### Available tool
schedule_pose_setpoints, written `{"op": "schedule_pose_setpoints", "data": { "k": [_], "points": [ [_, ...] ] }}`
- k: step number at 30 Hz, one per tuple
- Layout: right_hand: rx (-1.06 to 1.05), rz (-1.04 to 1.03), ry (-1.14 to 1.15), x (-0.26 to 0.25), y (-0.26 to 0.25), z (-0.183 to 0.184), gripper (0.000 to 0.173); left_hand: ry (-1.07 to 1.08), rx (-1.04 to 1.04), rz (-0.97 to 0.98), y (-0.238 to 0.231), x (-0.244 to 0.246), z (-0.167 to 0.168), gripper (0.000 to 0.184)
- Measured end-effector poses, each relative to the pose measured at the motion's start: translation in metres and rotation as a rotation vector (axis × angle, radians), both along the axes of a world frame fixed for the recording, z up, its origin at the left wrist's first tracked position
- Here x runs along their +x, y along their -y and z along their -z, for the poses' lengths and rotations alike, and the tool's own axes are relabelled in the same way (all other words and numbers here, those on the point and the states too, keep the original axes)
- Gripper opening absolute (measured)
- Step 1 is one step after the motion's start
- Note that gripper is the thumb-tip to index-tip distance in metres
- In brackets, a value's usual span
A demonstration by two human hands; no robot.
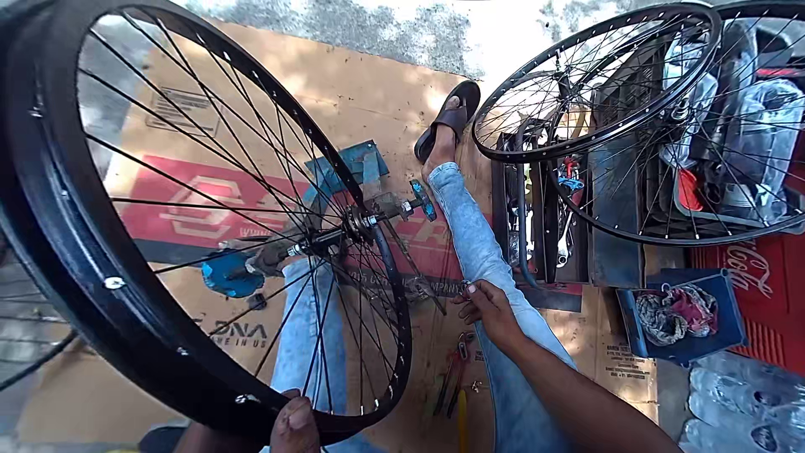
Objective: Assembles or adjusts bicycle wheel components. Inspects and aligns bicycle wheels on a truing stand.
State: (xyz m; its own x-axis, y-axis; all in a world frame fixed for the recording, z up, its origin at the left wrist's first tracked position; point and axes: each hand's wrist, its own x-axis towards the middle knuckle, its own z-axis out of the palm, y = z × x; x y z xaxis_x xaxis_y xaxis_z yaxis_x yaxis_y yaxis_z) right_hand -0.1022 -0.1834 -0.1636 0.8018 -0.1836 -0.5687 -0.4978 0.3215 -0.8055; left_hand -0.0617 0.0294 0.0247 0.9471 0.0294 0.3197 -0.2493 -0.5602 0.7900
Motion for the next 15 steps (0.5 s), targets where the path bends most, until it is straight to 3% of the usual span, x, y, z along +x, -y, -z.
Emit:
{"op": "schedule_pose_setpoints", "data": {
  "k": [5,8,12,15],
  "points": [
    [0.036,-0.002,0.025,0.000,0.003,0.000,0.027,0.022,0.012,0.005,0.010,0.025,-0.022,0.031],
    [0.038,0.018,0.041,-0.001,0.004,-0.001,0.023,-0.002,0.041,0.067,0.000,0.020,-0.019,0.050],
    [0.032,0.037,0.124,-0.007,0.006,-0.002,0.024,-0.230,-0.172,0.080,-0.022,-0.018,0.010,0.055],
    [0.056,0.080,0.173,-0.012,0.006,-0.004,0.023,-0.487,-0.364,0.180,-0.031,-0.059,0.041,0.071]
  ]
}}
